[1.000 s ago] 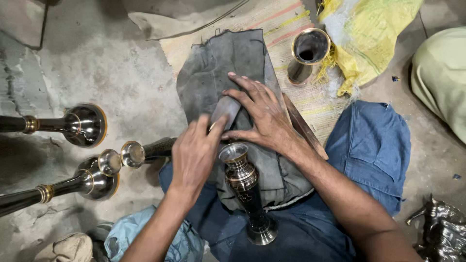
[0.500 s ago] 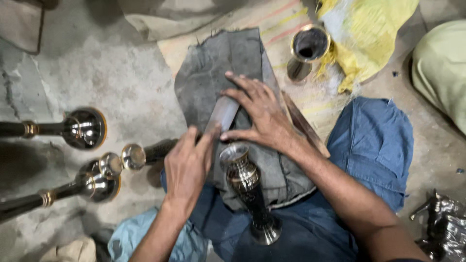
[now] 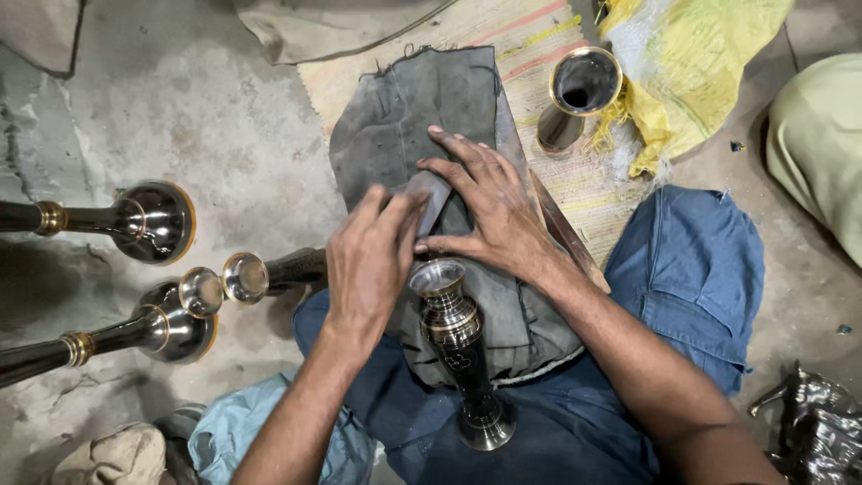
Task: The person sits on the floor and uses a hammer and chisel to engrave a decorative pattern on a silver-colored metal vase. They repeatedly strike the chisel along the rim and body, then use a sanding block to smooth the surface.
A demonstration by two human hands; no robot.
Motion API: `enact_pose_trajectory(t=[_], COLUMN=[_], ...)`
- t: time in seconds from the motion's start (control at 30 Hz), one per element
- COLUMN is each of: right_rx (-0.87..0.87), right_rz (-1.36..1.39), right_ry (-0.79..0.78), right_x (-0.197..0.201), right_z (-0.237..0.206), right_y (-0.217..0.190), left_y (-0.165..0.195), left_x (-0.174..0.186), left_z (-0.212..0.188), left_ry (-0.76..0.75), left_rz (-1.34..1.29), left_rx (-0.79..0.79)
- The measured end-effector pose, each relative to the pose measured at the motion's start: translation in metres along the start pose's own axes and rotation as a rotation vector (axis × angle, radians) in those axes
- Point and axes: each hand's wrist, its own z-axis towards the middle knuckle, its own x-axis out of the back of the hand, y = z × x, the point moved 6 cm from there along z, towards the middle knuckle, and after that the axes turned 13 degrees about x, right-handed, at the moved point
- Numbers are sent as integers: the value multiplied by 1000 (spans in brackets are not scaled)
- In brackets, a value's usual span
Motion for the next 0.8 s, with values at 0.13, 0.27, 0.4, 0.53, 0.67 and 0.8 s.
enact_pose_trajectory(t=[0.13,0.27,0.4,0.53,0.67,0.8], right_rx=[-2,-15,-1,6,5,-1], right_rz=[19,25,17,-20,-30,-13], right_ry=[3,-11,-14,8,-18,-25], right_x=[-1,-2,-3,-3,-2,-1], right_z=[-2,-3,-1,0,0,-1], right_y=[1,3,3,2,2,1], left_y=[-13,-16,-2,6,11,2], left_x=[-16,-20,-3,17,9,-1], left_z=[1,-1,-5,-15,-10,-9], left_ry=[-1,-7,11,-15,13,-16], left_rz=[47,73,89,148,166,135], left_rx=[-5,-7,-44,-11,-73,-93])
